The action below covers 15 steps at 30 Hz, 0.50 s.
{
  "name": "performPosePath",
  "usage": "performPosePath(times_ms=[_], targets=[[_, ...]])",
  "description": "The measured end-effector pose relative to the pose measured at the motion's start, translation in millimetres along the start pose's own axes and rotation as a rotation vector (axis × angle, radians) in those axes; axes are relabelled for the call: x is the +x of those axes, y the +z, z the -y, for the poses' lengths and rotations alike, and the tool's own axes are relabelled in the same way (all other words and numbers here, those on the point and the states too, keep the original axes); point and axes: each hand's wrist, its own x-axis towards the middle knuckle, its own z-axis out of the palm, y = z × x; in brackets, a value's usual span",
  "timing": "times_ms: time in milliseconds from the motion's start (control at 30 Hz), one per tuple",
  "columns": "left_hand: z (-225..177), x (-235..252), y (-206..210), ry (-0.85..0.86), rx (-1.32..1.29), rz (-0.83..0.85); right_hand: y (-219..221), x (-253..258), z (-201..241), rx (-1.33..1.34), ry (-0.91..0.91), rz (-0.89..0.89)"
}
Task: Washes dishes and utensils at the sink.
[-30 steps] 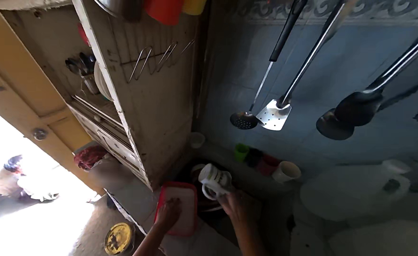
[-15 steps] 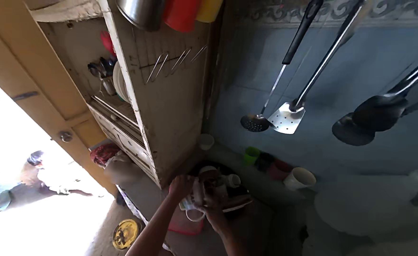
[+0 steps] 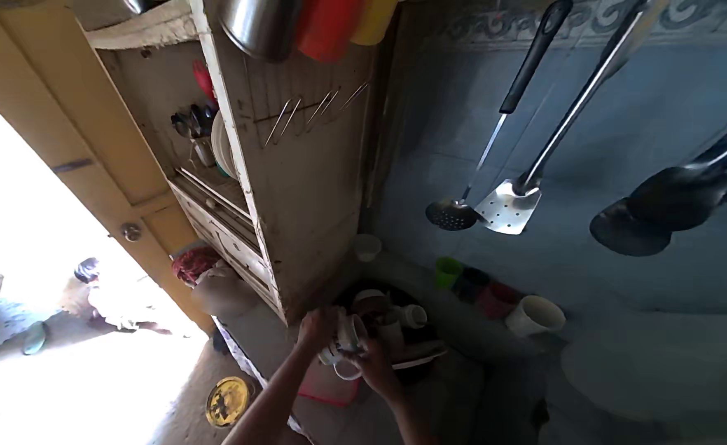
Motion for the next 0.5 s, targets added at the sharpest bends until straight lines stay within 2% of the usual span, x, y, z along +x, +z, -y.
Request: performPosePath(times_ms=[67,133,200,267,333,400,500], targets=[[-2,-26,27,0.102,0.049,-0.172,-3,7,-12,0.065,0.021,-0.001],[-8,-34,34,0.140,0.068,-0.214,-4,11,-15,-0.002,-0.052,0.034],[-15,-19,10,0.078,0.066,-0.067,-5,9,-10,-0.140,-0.152,0.120],[-11,3,-17,0.109,0.066,0.108,-4,6,-1,-0.268,-0.274,0.216],[9,20,-28,0.101,0.029,0.137,-6,3,11,-0.305,-0.314,0.284],[32,22,-26,0.052,-0.189,0.096,-8,2,17,-0.165,-0.277,0.235],[46,7,0,-0.114,-1.014,-0.005,-7,8,1,0.315,-0.073,0.052]])
